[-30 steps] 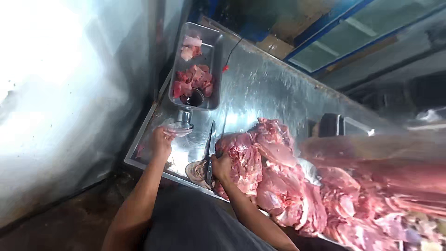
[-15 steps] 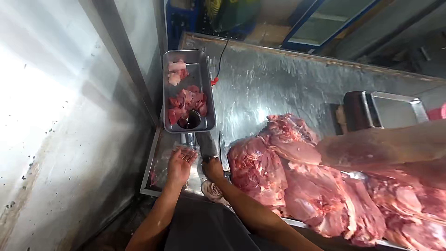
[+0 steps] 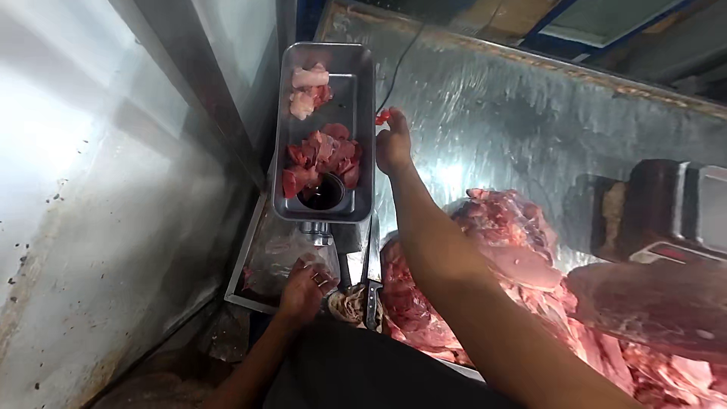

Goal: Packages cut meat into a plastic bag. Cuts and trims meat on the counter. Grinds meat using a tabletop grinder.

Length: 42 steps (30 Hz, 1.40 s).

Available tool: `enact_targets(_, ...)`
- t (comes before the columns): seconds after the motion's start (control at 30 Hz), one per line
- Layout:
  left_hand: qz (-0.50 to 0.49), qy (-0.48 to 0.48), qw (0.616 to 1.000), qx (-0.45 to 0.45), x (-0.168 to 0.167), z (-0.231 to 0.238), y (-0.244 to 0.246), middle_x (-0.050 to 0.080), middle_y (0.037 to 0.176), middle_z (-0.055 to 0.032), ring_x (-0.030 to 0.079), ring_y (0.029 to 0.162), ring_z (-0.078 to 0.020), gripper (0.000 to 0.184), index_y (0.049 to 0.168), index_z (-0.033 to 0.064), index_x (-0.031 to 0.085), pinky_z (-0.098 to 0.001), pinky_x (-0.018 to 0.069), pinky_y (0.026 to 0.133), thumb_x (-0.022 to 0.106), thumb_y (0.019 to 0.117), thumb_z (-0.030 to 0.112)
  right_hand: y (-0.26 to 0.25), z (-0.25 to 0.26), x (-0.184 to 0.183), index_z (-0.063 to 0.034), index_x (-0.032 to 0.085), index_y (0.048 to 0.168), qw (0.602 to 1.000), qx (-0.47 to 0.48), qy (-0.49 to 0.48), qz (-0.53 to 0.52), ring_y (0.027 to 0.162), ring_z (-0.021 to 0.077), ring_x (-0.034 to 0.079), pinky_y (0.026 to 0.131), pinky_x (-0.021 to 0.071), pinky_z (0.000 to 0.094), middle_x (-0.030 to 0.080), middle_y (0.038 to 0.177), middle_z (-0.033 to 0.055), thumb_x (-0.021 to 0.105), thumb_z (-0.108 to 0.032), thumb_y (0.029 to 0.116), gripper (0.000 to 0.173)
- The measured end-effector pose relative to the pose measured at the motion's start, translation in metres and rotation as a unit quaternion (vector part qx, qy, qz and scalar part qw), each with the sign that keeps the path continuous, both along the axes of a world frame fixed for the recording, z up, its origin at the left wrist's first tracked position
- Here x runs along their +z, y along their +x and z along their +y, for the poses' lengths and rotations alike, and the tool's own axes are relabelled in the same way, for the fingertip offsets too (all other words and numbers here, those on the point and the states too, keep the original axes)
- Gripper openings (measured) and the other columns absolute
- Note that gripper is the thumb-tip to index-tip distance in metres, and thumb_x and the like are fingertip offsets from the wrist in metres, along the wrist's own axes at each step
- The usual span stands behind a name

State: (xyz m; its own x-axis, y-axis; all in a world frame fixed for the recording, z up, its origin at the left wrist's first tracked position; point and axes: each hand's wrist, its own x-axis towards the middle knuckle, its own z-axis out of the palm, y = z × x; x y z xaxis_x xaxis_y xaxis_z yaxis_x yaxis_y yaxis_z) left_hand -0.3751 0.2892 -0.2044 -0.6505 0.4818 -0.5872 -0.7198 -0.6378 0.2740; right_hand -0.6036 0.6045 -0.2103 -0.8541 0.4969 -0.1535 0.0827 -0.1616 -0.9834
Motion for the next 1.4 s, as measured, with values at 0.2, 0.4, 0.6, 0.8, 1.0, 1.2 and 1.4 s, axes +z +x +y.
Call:
enact_targets(0.2, -0.021, -0.038, 0.999, -0.011, 0.011, -0.013, 0.002, 0.069, 0.092, -0.0112, 0.071, 0.089, -0.0291, 0.028, 0.119, 0.0106, 0.049, -0.0512, 0.058, 0.09, 0.024, 0.1087, 0.017, 0.085, -0.019, 0.013, -0.0097, 0.021, 0.162, 0.986, 0.057, 0.145, -0.059, 0.101, 0.0247, 0.074, 0.076, 0.066, 0.0423, 0.043, 0.159, 0.0124, 0.053, 0.009, 0.0894, 0.082)
enact_targets(0.4, 0.008, -0.06, 0.998, 0.013, 0.002, -0.049, -0.001, 0.068, 0.092, -0.0119, 0.07, 0.089, -0.0305, 0.025, 0.111, 0.0098, 0.05, -0.054, 0.0572, 0.09, 0.026, 0.1082, 0.017, 0.207, -0.103, -0.016, -0.0002, 0.058, 0.127, 0.93, 0.09, -0.042, -0.353, 0.07, 0.0203, 0.066, 0.064, 0.0593, 0.0398, 0.067, 0.095, 0.0117, 0.033, -0.043, 0.1119, 0.051)
enact_targets(0.6, -0.015, -0.151, 0.988, 0.022, -0.01, -0.041, 0.0, 0.065, 0.088, -0.0134, 0.069, 0.078, -0.0281, 0.013, 0.117, 0.0029, 0.047, -0.0487, 0.0615, 0.078, 0.043, 0.1051, 0.005, 0.234, -0.179, -0.014, 0.0037, 0.053, 0.126, 0.914, 0.114, -0.2, -0.334, 0.067, 0.0226, 0.069, 0.064, 0.0625, 0.0384, 0.067, 0.09, 0.0151, 0.056, -0.015, 0.1055, 0.028)
enact_targets(0.8, -0.016, -0.163, 0.986, 0.02, -0.028, -0.033, -0.026, 0.063, 0.087, -0.0119, 0.068, 0.079, -0.0266, 0.016, 0.12, 0.0062, 0.046, -0.0486, 0.0599, 0.081, 0.039, 0.1066, 0.008, 0.232, -0.182, -0.003, 0.0003, 0.049, 0.108, 0.919, -0.122, -0.31, -0.213, 0.067, 0.0238, 0.064, 0.066, 0.0601, 0.044, 0.06, 0.081, 0.0133, 0.04, 0.006, 0.0985, 0.014)
enact_targets(1.0, -0.056, -0.176, 0.981, 0.058, -0.028, -0.038, -0.05, 0.064, 0.09, -0.0123, 0.067, 0.081, -0.0262, 0.02, 0.109, 0.0061, 0.051, -0.0464, 0.0582, 0.08, 0.034, 0.1085, 0.017, 0.233, -0.197, 0.001, -0.0044, 0.051, 0.103, 0.907, -0.097, -0.37, -0.175, 0.063, 0.0245, 0.064, 0.066, 0.0602, 0.0456, 0.06, 0.073, 0.0106, 0.032, -0.01, 0.105, 0.019)
enact_targets(1.2, 0.004, -0.161, 0.985, -0.066, -0.014, -0.036, -0.067, 0.06, 0.081, -0.006, 0.062, 0.071, -0.0203, 0.016, 0.111, 0.0097, 0.055, -0.0429, 0.0581, 0.074, 0.042, 0.1071, 0.018, 0.225, -0.163, -0.018, 0.002, 0.055, 0.124, 0.919, -0.007, -0.318, -0.233, 0.08, 0.0286, 0.071, 0.073, 0.0628, 0.0467, 0.069, 0.098, 0.0188, 0.05, -0.004, 0.1013, 0.024)
enact_targets(1.4, -0.04, -0.297, 0.954, 0.026, -0.027, -0.021, -0.059, 0.059, 0.08, -0.0106, 0.061, 0.063, -0.0213, 0.012, 0.112, 0.0042, 0.049, -0.0395, 0.0579, 0.063, 0.046, 0.1012, 0.001, 0.223, -0.147, -0.037, 0.0045, 0.053, 0.127, 0.912, 0.02, -0.227, -0.341, 0.083, 0.0276, 0.071, 0.074, 0.063, 0.0443, 0.066, 0.103, 0.0191, 0.047, -0.006, 0.1044, 0.025)
